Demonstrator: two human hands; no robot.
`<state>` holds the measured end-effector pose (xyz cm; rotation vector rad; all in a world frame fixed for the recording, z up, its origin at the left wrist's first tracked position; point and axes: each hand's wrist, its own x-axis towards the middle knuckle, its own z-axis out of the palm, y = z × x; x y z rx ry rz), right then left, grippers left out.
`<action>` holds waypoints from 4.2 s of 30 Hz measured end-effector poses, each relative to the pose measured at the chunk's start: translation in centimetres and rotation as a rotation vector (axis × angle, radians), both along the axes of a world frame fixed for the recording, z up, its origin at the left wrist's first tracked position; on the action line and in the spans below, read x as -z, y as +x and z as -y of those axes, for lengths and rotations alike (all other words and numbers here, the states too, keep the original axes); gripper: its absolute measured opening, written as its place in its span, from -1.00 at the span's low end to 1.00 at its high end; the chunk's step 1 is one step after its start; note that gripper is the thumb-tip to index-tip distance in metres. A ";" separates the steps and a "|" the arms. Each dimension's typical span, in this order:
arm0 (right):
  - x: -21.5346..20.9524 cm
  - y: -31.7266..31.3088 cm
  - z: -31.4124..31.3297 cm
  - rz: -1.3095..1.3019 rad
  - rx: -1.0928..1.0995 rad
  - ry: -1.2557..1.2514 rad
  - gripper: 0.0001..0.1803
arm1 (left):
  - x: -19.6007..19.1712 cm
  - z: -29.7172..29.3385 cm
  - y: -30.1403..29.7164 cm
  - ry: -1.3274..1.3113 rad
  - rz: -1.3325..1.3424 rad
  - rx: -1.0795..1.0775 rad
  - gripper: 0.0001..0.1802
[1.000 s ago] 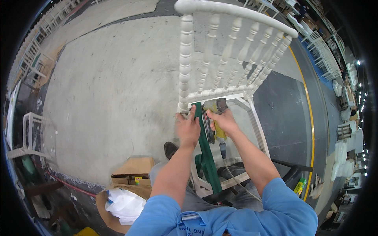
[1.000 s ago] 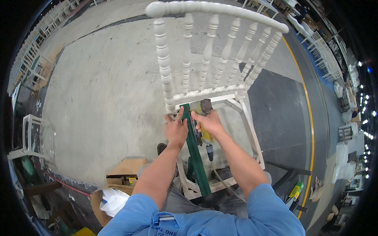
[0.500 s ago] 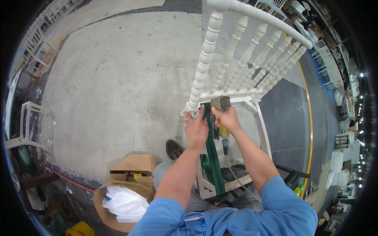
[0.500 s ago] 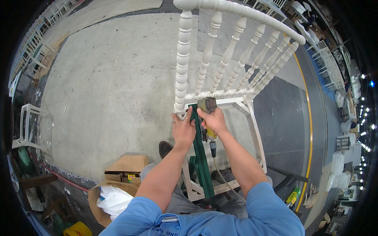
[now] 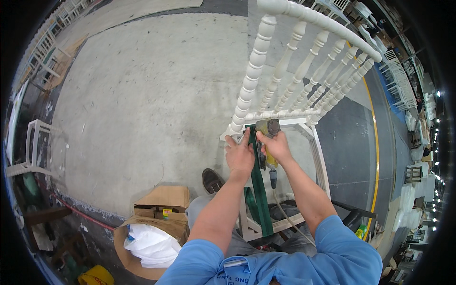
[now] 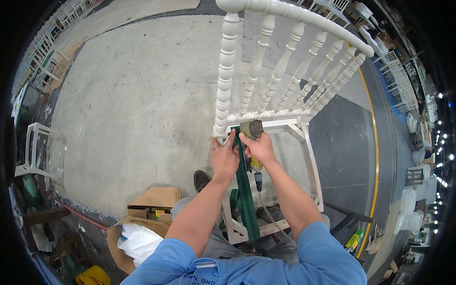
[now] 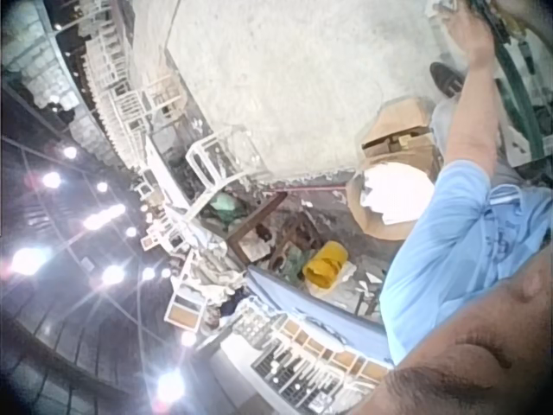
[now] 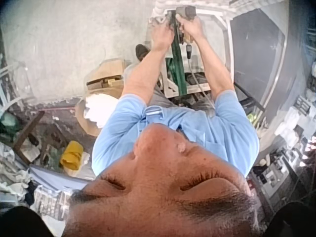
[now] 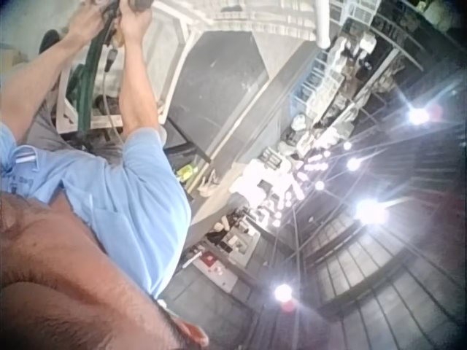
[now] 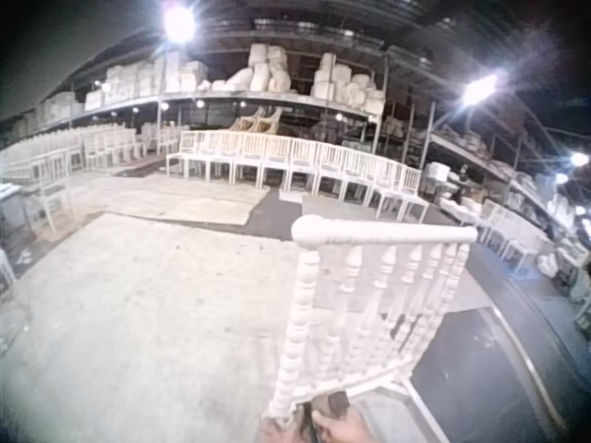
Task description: The person attaches green fabric slings to the seat of a white wooden chair. They position each sling, secure it with a staple gun, and trim excess material with scissors, repeating the process for multiple slings.
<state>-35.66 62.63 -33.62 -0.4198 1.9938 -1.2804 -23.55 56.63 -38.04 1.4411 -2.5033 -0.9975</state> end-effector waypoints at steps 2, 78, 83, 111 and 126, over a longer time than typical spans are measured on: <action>-0.1 0.1 0.1 0.005 0.007 0.027 -0.67 | -0.1 0.0 0.0 -0.020 -0.015 -0.010 -0.33; -4.1 9.0 -74.0 0.501 1.063 0.002 -0.40 | 0.6 -17.0 10.9 1.114 -0.373 -0.499 -0.60; -5.8 9.1 -73.7 0.127 0.960 0.659 -0.31 | 2.4 -14.4 7.1 0.938 -0.466 -0.498 -0.30; 1.1 9.6 -32.1 0.290 -0.356 0.302 -0.57 | 0.8 -30.1 14.9 1.467 -0.221 -0.300 -0.78; 12.1 10.7 -28.2 -0.075 -0.838 0.755 -0.43 | 2.5 -26.9 13.5 1.423 -0.195 -0.469 -0.65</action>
